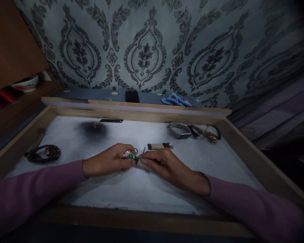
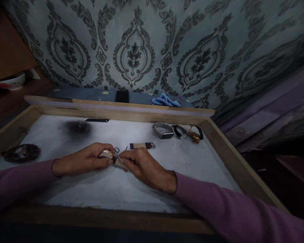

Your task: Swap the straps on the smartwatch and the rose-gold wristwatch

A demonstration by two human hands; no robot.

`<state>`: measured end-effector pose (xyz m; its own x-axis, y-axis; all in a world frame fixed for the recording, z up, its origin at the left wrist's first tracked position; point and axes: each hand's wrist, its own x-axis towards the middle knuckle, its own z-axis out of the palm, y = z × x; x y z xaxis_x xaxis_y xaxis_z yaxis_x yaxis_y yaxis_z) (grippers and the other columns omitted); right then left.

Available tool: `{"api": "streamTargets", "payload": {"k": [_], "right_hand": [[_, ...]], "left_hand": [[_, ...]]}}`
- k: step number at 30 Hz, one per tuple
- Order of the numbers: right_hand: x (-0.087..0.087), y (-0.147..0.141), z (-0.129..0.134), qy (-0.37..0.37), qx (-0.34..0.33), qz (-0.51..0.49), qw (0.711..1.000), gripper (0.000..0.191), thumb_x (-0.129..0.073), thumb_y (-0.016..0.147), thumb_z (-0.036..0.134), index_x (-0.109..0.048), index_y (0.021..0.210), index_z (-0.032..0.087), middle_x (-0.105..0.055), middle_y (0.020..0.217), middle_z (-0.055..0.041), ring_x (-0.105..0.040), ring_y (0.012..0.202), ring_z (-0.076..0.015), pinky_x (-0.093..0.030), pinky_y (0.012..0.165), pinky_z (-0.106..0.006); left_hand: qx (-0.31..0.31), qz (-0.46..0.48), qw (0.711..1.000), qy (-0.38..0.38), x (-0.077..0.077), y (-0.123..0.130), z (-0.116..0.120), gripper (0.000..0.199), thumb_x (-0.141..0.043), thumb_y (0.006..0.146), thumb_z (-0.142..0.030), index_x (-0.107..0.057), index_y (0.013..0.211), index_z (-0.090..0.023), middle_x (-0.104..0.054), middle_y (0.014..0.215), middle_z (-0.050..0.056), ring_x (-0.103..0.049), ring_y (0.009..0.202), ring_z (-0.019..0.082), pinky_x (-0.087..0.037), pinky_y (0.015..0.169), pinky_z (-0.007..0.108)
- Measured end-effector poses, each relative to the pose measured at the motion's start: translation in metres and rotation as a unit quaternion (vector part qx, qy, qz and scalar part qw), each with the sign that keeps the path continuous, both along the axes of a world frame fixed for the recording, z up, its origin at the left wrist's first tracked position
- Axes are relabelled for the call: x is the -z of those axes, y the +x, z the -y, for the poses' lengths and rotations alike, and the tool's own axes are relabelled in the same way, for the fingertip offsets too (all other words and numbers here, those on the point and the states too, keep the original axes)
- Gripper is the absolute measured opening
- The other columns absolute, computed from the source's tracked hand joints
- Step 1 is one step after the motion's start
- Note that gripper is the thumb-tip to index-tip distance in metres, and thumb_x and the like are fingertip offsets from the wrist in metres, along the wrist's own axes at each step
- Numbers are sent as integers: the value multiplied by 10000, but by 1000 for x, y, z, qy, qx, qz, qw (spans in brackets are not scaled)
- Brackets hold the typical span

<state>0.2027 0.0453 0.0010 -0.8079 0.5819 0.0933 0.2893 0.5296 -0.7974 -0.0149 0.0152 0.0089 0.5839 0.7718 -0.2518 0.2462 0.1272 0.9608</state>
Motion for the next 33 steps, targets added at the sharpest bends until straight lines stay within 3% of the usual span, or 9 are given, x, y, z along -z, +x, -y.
{"api": "streamTargets", "payload": {"k": [14,24,30,33], "right_hand": [[1,0,0,13,15,-13,1000,365,-460,1002,324,-698,809,124,-582,627,-3,-483,550,-91,-352,510,-209],[1,-1,0,3,20,-41,999,247,-490,946,169,-730,899,133,-637,676,-6,-522,580,-93,-374,530,-221],[1,0,0,-3,18,-31,999,251,-477,951,184,-721,940,126,-651,706,-19,-537,599,-101,-391,546,-220],[-1,0,0,5,16,-23,1000,266,-463,958,192,-702,865,120,-616,664,-10,-503,562,-94,-368,521,-218]], "left_hand": [[-1,-8,1000,-4,-4,1,0,182,-569,837,-343,-501,833,-174,-458,583,-74,-363,504,81,-258,475,225],[-5,0,1000,-11,-4,2,0,181,-570,827,-349,-502,833,-182,-436,559,-86,-349,485,78,-255,467,225],[-9,5,1000,-9,-3,1,0,162,-569,825,-325,-511,840,-175,-433,558,-85,-340,484,76,-252,457,219],[-8,4,1000,-12,-3,0,0,153,-569,822,-315,-509,844,-176,-437,558,-84,-345,488,76,-255,460,217]]}}
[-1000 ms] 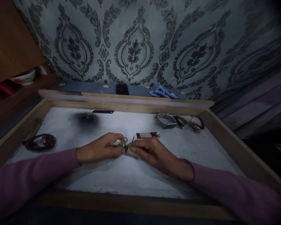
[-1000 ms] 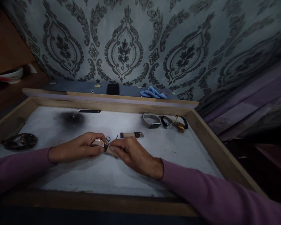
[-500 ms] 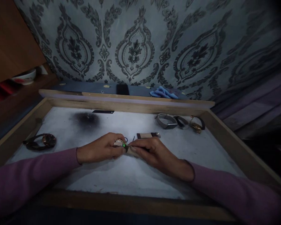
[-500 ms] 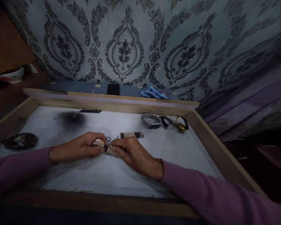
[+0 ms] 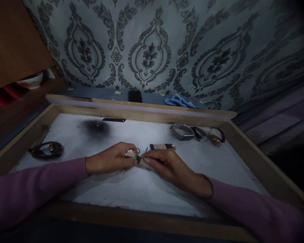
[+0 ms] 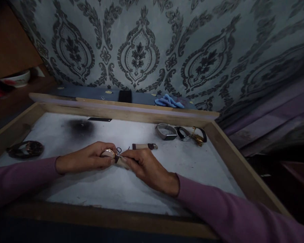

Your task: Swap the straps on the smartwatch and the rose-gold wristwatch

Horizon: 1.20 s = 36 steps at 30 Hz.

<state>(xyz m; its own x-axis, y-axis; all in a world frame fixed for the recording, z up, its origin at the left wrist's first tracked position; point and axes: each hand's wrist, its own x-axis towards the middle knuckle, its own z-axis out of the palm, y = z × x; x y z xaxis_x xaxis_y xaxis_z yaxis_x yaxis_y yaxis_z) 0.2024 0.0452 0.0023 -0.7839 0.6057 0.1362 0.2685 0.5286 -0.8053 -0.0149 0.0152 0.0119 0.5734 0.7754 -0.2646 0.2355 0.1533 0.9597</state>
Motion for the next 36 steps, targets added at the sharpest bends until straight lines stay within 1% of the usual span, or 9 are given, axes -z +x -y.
{"api": "streamTargets", "payload": {"k": [2,4,10,16,21,24,28,32,36], "right_hand": [[-1,0,0,6,-4,7,1000,291,-452,962,188,-675,787,121,-592,642,-6,-483,549,-91,-357,515,-221],[-1,-1,0,9,-7,8,1000,313,-442,967,195,-655,748,127,-581,635,-5,-472,546,-91,-359,519,-222],[2,0,0,3,-8,21,1000,306,-429,973,218,-670,811,124,-577,639,-4,-487,559,-94,-360,530,-216],[3,1,-1,8,-15,27,999,294,-418,972,215,-651,811,132,-569,635,-2,-491,548,-99,-359,531,-223],[3,1,-1,7,-13,31,999,321,-422,982,221,-606,731,141,-537,615,15,-466,540,-85,-355,534,-218],[3,0,-1,9,-15,27,999,329,-426,984,221,-600,716,141,-521,607,21,-454,537,-81,-349,525,-215],[3,1,-2,8,-17,24,1000,317,-434,980,206,-625,739,130,-533,605,19,-456,527,-77,-345,517,-215],[2,1,-1,12,-13,25,1000,297,-434,976,194,-654,791,122,-547,614,11,-467,537,-84,-348,521,-217],[-1,1,0,-3,-14,18,1000,297,-425,981,200,-650,804,123,-533,598,17,-464,509,-82,-350,514,-213]], "left_hand": [[-1,0,1000,-3,0,0,0,155,-572,819,-315,-506,844,-177,-433,556,-86,-345,484,76,-255,459,217],[-3,0,1000,-4,-1,1,0,161,-575,815,-317,-505,846,-175,-430,558,-87,-347,482,75,-254,457,217],[-4,-1,1000,-6,-3,2,0,163,-569,803,-309,-500,837,-166,-417,560,-93,-335,492,73,-257,459,210],[-1,3,1000,-5,-1,1,0,151,-560,805,-297,-498,841,-164,-421,558,-93,-335,488,72,-259,456,210],[1,1,1000,-2,-2,1,0,148,-560,800,-291,-506,845,-161,-433,567,-88,-344,497,73,-262,462,211],[-1,5,1000,-5,-2,1,0,152,-563,797,-297,-503,839,-163,-430,555,-91,-344,492,72,-263,460,211],[0,12,1000,-16,-1,1,0,157,-571,794,-298,-502,848,-168,-442,564,-89,-354,488,73,-266,461,214],[-5,3,1000,-11,0,1,-1,132,-573,803,-287,-509,825,-174,-443,558,-87,-357,485,72,-265,461,211],[-5,13,1000,-20,-1,1,-2,171,-596,793,-317,-510,813,-170,-450,550,-85,-356,472,69,-256,450,210]]}}
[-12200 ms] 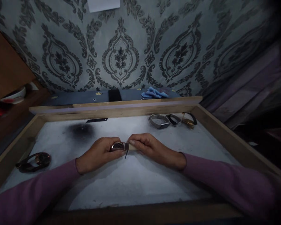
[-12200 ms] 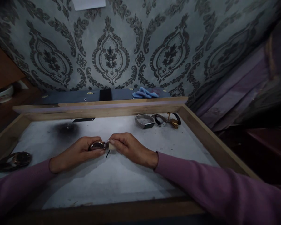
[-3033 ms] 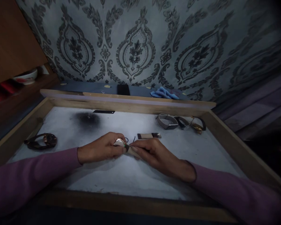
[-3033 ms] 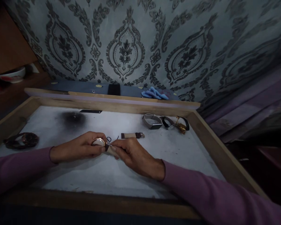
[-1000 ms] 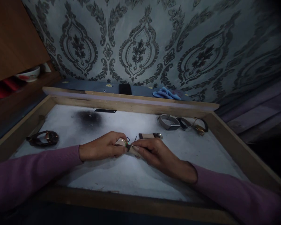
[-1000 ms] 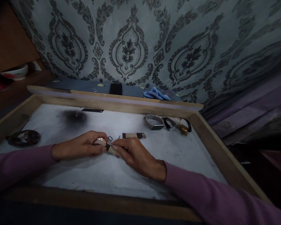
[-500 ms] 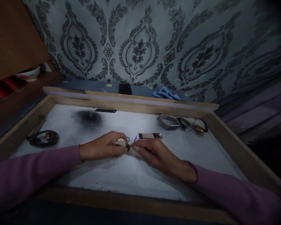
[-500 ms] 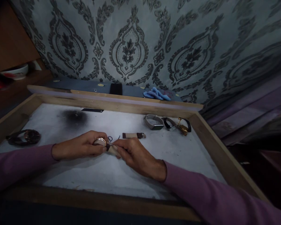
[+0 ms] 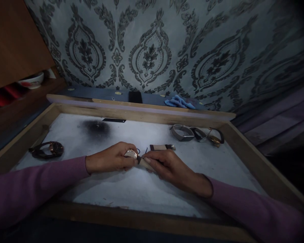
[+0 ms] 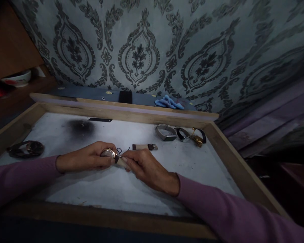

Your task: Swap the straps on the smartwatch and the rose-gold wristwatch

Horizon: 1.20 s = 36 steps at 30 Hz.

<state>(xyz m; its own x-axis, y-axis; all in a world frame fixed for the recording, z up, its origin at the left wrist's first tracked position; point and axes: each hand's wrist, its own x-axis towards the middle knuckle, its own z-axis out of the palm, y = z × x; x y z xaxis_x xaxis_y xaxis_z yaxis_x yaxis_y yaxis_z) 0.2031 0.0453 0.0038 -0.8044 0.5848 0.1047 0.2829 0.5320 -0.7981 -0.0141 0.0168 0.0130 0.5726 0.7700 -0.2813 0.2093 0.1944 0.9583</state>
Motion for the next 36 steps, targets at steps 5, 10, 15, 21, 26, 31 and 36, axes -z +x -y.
{"api": "streamTargets", "payload": {"k": [5,10,15,21,26,31,36], "right_hand": [[-2,0,-1,-20,-2,-6,1000,313,-419,988,232,-623,771,131,-566,611,6,-471,478,-73,-361,502,-206],[-1,2,-1,-32,-3,-5,999,310,-408,999,252,-643,840,125,-560,613,10,-467,457,-68,-368,472,-199],[-1,1,-1,-44,-7,-5,999,305,-412,992,240,-645,838,117,-544,604,16,-469,446,-60,-373,449,-189],[-1,1,-1,-36,2,9,999,305,-411,986,219,-648,821,121,-524,580,27,-464,441,-60,-373,451,-185],[-2,0,-1,-9,-1,-3,1000,301,-426,979,212,-649,795,128,-544,583,23,-459,453,-63,-366,469,-190],[-4,-1,-1,-1,-1,-12,1000,256,-456,964,183,-678,854,120,-551,586,24,-478,474,-71,-367,495,-197],[-6,-2,1,6,10,-13,1000,255,-473,966,197,-707,907,114,-559,576,20,-494,494,-81,-375,499,-204]], "left_hand": [[-4,5,1000,-16,-3,0,0,187,-604,793,-320,-514,844,-165,-450,535,-93,-342,452,65,-237,436,210],[2,10,1000,-17,-3,0,-1,170,-593,801,-317,-505,833,-175,-446,524,-100,-333,447,64,-233,436,211],[3,16,1000,-22,-2,0,-1,175,-595,806,-321,-501,832,-175,-450,531,-99,-337,448,61,-226,433,213],[2,20,999,-30,-2,-1,0,173,-604,801,-308,-498,839,-177,-444,527,-103,-328,442,58,-217,430,215],[1,12,1000,-24,-2,-1,-1,179,-605,798,-314,-501,838,-173,-451,533,-98,-336,447,60,-223,433,215],[3,11,1000,-20,-1,0,-1,180,-599,806,-316,-502,837,-168,-451,532,-97,-343,459,61,-237,444,213],[-1,6,1000,-23,-1,0,0,171,-597,811,-309,-510,851,-168,-448,532,-99,-339,455,63,-235,447,217]]}}
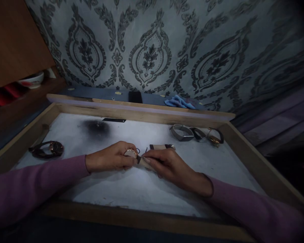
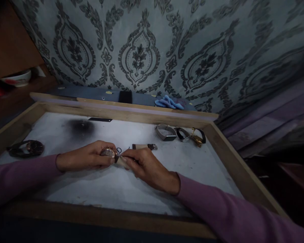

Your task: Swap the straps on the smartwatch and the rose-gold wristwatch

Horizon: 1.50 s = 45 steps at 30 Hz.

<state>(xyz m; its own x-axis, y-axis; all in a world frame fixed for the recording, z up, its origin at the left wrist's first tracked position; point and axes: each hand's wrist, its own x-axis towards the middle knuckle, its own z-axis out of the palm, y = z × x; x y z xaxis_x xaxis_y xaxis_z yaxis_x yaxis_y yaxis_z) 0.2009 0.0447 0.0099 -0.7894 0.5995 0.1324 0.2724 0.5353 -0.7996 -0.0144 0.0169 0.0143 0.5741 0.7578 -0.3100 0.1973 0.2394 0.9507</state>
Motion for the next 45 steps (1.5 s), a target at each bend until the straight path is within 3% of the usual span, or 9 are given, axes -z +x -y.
{"api": "streamTargets", "payload": {"k": [16,45], "right_hand": [[4,1,0,1,9,18,1000,241,-482,957,196,-703,903,119,-562,577,26,-481,482,-74,-369,486,-195],[2,1,0,-23,7,19,1000,231,-485,948,189,-693,880,117,-548,563,28,-483,456,-78,-361,469,-201]], "left_hand": [[14,-13,999,41,1,1,0,171,-578,809,-332,-509,801,-176,-454,562,-79,-367,481,77,-261,462,221],[14,-22,999,42,0,1,1,141,-564,797,-300,-509,802,-170,-459,571,-74,-371,489,76,-265,459,218]]}}
